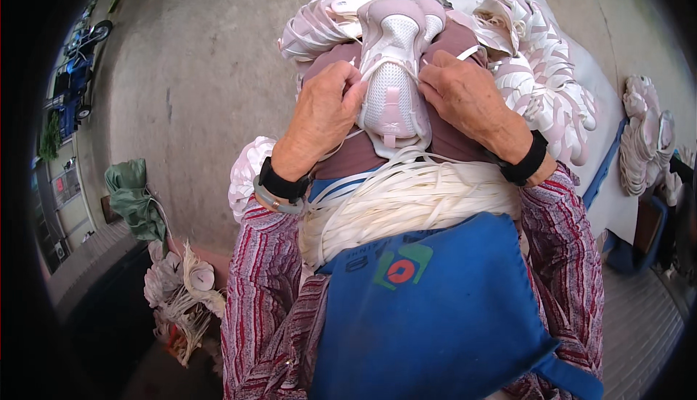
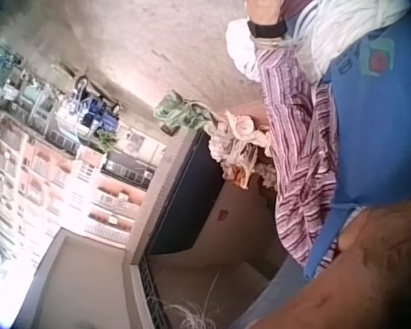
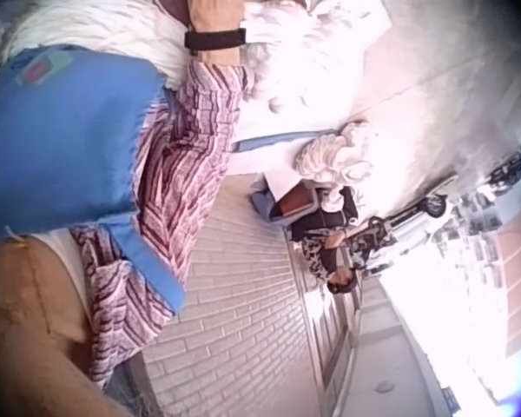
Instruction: The recorder is lacing pairs of white and pink shoes in an outdoor manufacturing area.
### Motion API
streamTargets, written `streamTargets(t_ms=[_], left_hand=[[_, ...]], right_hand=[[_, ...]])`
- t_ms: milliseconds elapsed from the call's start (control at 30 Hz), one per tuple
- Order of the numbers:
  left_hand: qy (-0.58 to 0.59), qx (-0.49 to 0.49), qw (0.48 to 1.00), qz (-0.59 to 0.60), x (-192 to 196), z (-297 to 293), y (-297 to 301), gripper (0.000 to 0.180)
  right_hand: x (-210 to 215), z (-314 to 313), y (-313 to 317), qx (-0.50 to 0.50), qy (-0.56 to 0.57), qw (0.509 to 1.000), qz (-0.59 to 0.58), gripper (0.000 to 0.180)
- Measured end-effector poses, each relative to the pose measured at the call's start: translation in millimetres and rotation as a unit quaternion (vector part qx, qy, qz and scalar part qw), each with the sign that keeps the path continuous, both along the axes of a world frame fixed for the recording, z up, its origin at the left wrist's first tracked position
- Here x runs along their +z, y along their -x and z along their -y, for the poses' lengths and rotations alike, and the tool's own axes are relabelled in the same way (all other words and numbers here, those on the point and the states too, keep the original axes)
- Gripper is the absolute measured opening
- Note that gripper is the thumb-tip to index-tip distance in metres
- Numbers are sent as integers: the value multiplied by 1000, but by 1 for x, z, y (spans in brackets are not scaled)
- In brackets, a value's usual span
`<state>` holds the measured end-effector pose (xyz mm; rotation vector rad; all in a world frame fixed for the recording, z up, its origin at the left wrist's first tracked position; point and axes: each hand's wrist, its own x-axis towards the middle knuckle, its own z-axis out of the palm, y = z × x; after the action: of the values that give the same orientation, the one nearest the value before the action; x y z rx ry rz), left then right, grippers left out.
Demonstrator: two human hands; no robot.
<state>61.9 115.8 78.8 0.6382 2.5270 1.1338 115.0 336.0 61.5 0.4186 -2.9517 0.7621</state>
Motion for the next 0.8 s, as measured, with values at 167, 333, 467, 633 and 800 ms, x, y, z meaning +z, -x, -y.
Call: streamTargets(t_ms=[167, 333, 467, 633, 800], left_hand=[[43, -39, 992, -114, 6, 15, 25, 11], [72, -98, 988, -99, -6, 16, 33, 10], [43, -58, 995, -61, -9, 27, 32, 11], [-16, 72, 994, -78, 12, 25, 24, 22], [-176, 105, 979, -7, 6, 10, -3, 20]], right_hand=[[11, -8, 13, -38, -51, 994, -88, 7], [-3, -7, 3, 2, -58, 997, -45, 11], [1, -11, 2, -9, -50, 997, -60, 8], [11, -7, -5, -50, 51, 996, -60, 16], [20, 8, -10, -27, 212, 976, 46, 15]])
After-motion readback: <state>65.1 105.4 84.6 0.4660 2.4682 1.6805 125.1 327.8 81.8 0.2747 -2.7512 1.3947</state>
